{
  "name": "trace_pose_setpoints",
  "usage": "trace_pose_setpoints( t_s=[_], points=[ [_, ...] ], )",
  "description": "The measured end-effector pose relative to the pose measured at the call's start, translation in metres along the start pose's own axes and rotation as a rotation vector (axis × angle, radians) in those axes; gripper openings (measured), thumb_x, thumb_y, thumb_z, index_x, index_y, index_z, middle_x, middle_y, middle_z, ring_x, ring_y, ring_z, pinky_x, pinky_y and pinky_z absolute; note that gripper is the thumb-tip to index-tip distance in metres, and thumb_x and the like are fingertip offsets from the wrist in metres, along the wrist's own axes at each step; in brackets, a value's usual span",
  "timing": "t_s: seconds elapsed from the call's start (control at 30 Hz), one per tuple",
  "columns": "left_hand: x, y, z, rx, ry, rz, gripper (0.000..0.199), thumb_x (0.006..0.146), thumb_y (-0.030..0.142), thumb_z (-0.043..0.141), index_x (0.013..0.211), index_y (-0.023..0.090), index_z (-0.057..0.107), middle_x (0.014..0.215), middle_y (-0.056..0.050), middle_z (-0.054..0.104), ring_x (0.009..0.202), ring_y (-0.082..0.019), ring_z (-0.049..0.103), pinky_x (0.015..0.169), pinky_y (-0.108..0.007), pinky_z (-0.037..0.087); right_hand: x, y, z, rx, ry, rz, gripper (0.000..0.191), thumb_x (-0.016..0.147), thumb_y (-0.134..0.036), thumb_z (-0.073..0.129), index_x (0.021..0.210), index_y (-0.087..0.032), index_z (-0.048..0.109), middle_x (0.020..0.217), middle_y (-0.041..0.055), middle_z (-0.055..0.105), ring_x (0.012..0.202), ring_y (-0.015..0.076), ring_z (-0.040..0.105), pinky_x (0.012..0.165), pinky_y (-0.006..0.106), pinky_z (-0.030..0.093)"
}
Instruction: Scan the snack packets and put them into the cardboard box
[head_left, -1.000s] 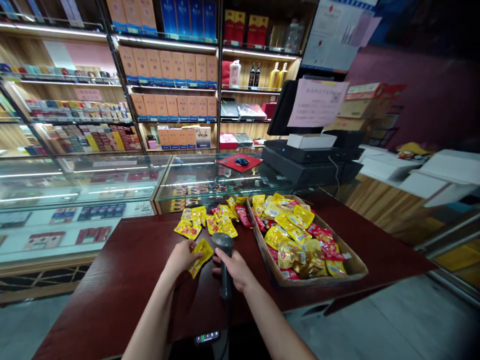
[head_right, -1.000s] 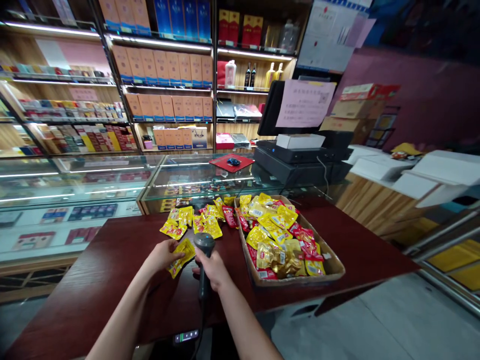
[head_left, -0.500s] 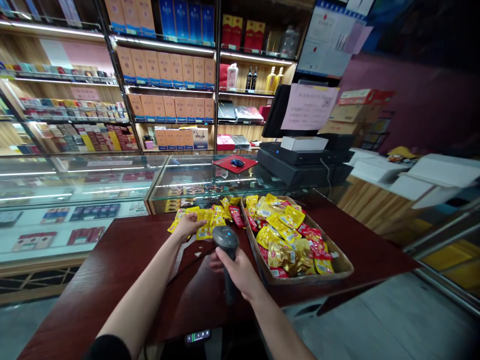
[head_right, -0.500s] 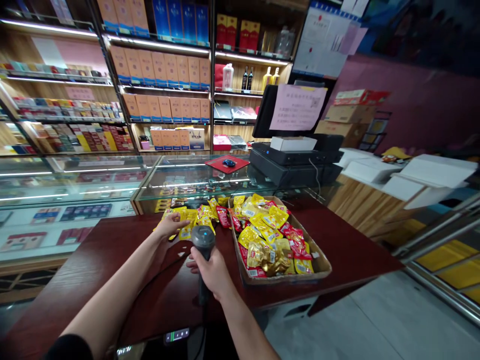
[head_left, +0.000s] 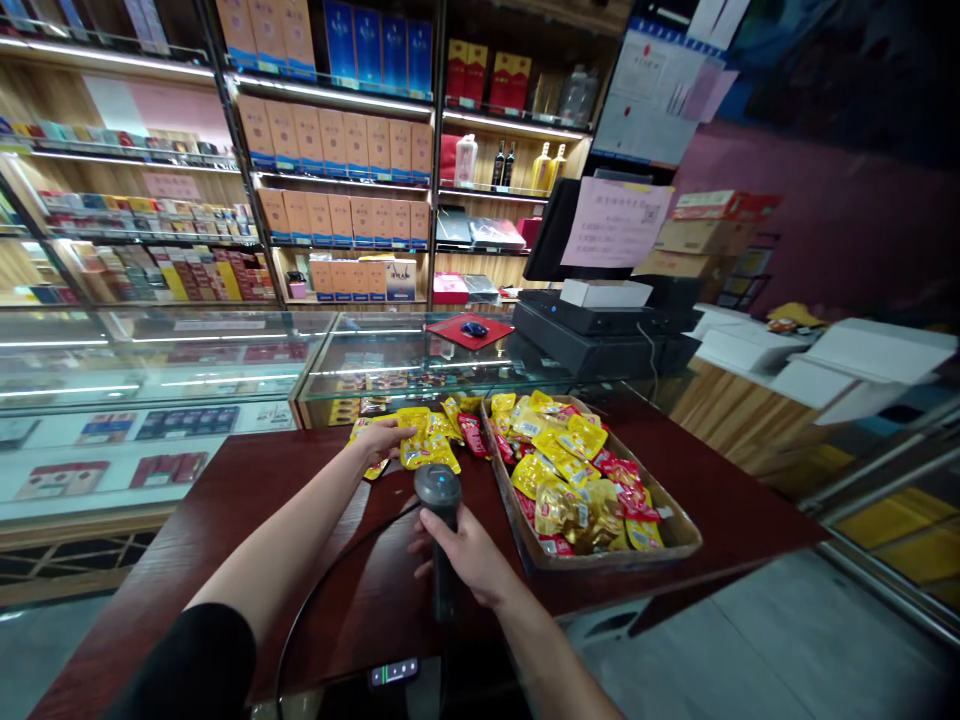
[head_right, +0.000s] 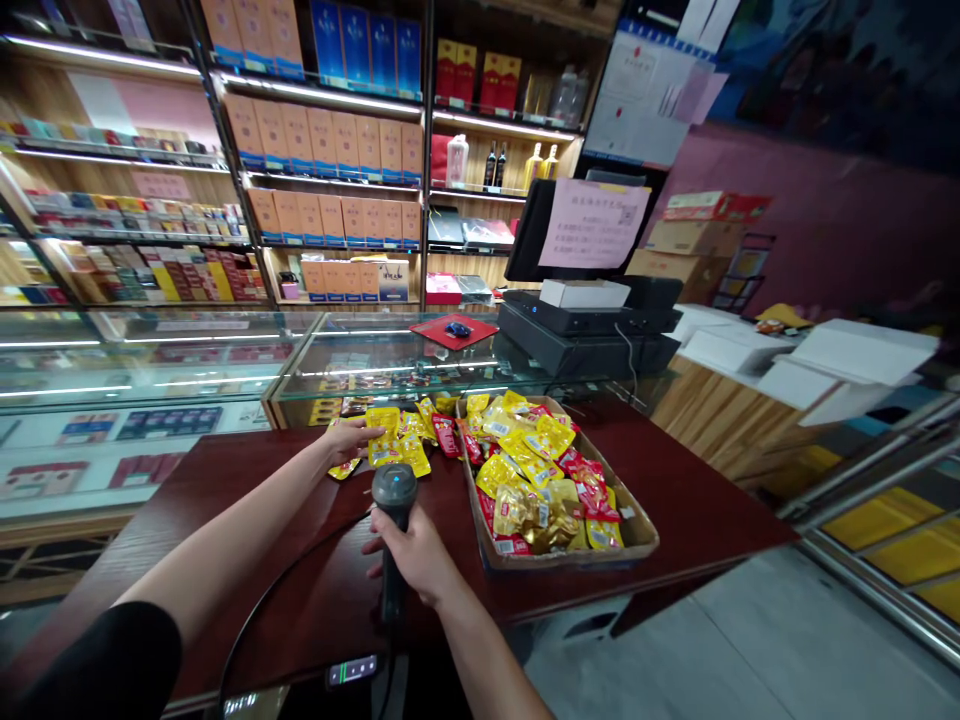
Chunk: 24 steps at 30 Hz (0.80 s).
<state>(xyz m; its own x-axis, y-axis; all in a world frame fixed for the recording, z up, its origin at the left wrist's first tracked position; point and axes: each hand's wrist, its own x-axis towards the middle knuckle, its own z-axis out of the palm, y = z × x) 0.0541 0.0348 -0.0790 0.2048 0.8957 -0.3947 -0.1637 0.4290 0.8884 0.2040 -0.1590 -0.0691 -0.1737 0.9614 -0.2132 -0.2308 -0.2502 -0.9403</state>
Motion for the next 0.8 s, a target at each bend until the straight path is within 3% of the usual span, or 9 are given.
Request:
trace_pose_setpoints(
  t_s=[0.4, 0.8],
  points=[
    [-0.007, 0.006, 0.001, 0.055, 0.006, -0.004, 0.040, 0.049, 0.019, 0.090, 0.082, 0.014, 0.067, 0.082, -0.006, 0.073, 0.073, -0.018, 0.070, 0.069, -0.031, 0.059, 0.000, 0.001, 0.010, -0.008, -0.042, -0.022, 0.055, 0.069, -0.056, 0.070, 0.100, -0.015, 0.049, 0.088, 0.0033, 0.060, 0.073, 0.0178, 0.068, 0.050, 0.027, 0.057],
    [-0.002, 0.003, 0.000, 0.071, -0.020, 0.011, 0.044, 0.048, 0.021, 0.091, 0.084, 0.014, 0.067, 0.082, -0.005, 0.073, 0.070, -0.017, 0.069, 0.065, -0.030, 0.058, -0.004, -0.002, 0.011, -0.003, -0.056, -0.020, 0.054, 0.069, -0.055, 0.071, 0.099, -0.016, 0.048, 0.087, 0.0029, 0.061, 0.074, 0.0186, 0.068, 0.052, 0.028, 0.057]
  ],
)
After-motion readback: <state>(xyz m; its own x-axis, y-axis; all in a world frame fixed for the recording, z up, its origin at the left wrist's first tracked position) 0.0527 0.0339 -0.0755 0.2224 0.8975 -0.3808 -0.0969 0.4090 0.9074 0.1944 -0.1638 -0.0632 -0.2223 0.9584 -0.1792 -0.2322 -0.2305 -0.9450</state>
